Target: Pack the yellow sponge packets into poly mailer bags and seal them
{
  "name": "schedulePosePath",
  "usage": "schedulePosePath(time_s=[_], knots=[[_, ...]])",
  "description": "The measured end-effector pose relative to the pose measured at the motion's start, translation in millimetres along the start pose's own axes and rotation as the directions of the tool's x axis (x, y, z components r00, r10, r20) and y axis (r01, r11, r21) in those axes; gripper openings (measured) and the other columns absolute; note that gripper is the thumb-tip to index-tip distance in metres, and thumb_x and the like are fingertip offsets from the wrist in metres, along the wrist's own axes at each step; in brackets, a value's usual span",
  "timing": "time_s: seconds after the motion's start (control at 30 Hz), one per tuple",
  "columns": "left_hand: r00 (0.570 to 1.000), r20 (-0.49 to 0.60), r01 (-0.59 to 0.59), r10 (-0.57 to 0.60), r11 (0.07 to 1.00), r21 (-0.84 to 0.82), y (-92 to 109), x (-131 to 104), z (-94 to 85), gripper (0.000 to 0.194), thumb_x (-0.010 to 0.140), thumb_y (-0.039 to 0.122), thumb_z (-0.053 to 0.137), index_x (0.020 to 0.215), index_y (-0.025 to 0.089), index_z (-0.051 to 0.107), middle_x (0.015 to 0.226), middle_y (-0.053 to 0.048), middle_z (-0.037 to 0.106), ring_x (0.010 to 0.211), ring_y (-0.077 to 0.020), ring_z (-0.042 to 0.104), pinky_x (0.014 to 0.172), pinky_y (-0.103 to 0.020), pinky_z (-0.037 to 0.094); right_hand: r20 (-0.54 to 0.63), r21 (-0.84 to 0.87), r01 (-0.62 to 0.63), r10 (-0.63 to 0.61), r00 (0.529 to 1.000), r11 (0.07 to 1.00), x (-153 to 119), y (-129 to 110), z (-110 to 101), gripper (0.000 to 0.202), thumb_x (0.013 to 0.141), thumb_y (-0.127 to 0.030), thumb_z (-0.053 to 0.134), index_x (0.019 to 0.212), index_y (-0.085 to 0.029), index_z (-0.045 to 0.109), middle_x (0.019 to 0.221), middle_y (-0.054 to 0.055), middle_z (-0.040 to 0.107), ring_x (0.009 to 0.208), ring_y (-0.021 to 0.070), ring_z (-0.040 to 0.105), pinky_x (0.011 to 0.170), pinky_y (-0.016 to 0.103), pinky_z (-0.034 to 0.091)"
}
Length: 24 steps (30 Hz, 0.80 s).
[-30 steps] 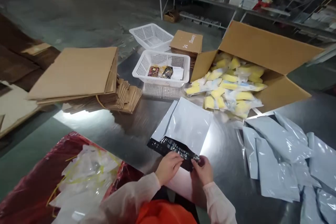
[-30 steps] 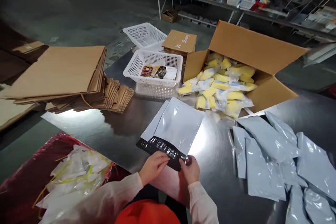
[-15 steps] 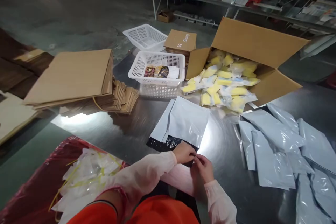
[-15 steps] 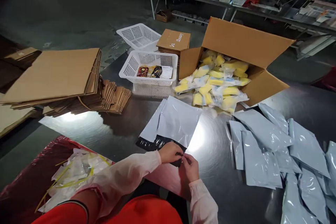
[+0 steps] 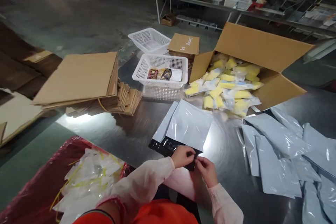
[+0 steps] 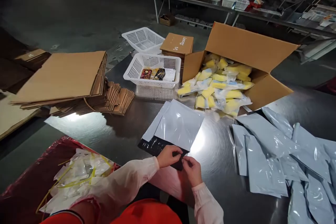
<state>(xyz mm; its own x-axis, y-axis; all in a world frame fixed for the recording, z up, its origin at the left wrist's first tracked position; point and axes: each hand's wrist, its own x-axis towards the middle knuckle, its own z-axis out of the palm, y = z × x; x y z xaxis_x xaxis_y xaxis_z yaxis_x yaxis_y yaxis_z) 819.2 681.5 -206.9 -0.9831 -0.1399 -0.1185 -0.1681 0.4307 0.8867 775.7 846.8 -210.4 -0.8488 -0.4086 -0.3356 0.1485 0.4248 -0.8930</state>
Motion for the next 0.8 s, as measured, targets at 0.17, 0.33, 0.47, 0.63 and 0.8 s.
schedulePosePath(time_s=[0.17, 0.33, 0.47, 0.63, 0.8], knots=[[0.998, -0.019, -0.067, 0.067, 0.998, 0.014, 0.3, -2.6, -3.2, 0.02, 0.074, 0.017, 0.064, 0.091, 0.02, 0.075, 0.091, -0.004, 0.076, 0.087, -0.0196, 0.069, 0.083, -0.028, 0.051, 0.001, 0.077, -0.018, 0.018, 1.0, 0.997, 9.5, -5.4, 5.4, 0.04, 0.062, -0.051, 0.072, 0.084, -0.018, 0.075, 0.088, 0.011, 0.075, 0.083, 0.0275, 0.069, 0.08, 0.044, 0.056], [0.998, -0.068, 0.002, -0.005, 0.999, -0.05, 2.9, -0.6, -6.7, 0.021, 0.08, 0.014, 0.056, 0.081, 0.02, 0.076, 0.084, -0.003, 0.076, 0.079, -0.0164, 0.069, 0.077, -0.024, 0.05, -0.015, 0.034, 0.066, -0.066, 0.998, 0.997, 7.1, -3.5, 8.0, 0.033, 0.067, -0.047, 0.067, 0.08, -0.017, 0.071, 0.076, 0.009, 0.073, 0.07, 0.023, 0.067, 0.069, 0.038, 0.056], [0.984, -0.097, 0.13, -0.15, 0.975, -0.181, 3.1, -3.2, -7.1, 0.018, 0.078, 0.016, 0.058, 0.08, 0.017, 0.076, 0.081, -0.003, 0.075, 0.076, -0.0166, 0.068, 0.069, -0.023, 0.05, -0.057, -0.27, 0.222, -0.245, 0.968, 0.937, 17.9, 4.9, -7.0, 0.022, 0.072, -0.038, 0.061, 0.081, -0.018, 0.064, 0.072, 0.004, 0.065, 0.064, 0.0191, 0.06, 0.06, 0.034, 0.052], [0.981, -0.099, 0.137, -0.165, 0.96, -0.245, 6.2, -7.3, -2.3, 0.016, 0.08, 0.018, 0.058, 0.08, 0.017, 0.074, 0.082, -0.004, 0.075, 0.077, -0.0171, 0.068, 0.072, -0.025, 0.052, -0.121, -0.58, 0.423, -0.587, 0.8, 0.696, 58.6, 12.1, -14.8, 0.016, 0.076, -0.02, 0.051, 0.083, -0.021, 0.065, 0.088, 0.008, 0.063, 0.087, 0.023, 0.056, 0.077, 0.039, 0.049], [0.906, -0.312, 0.194, -0.286, 0.935, -0.296, -9.5, -49.0, -60.6, 0.024, 0.091, 0.022, 0.042, 0.088, 0.016, 0.065, 0.093, -0.007, 0.072, 0.085, -0.0154, 0.066, 0.079, -0.026, 0.053, 0.09, -0.583, 0.602, -0.693, 0.715, 0.546, 74.5, 25.5, -26.1, 0.024, 0.082, -0.013, 0.045, 0.08, -0.024, 0.066, 0.085, 0.005, 0.068, 0.084, 0.0204, 0.057, 0.075, 0.036, 0.05]])
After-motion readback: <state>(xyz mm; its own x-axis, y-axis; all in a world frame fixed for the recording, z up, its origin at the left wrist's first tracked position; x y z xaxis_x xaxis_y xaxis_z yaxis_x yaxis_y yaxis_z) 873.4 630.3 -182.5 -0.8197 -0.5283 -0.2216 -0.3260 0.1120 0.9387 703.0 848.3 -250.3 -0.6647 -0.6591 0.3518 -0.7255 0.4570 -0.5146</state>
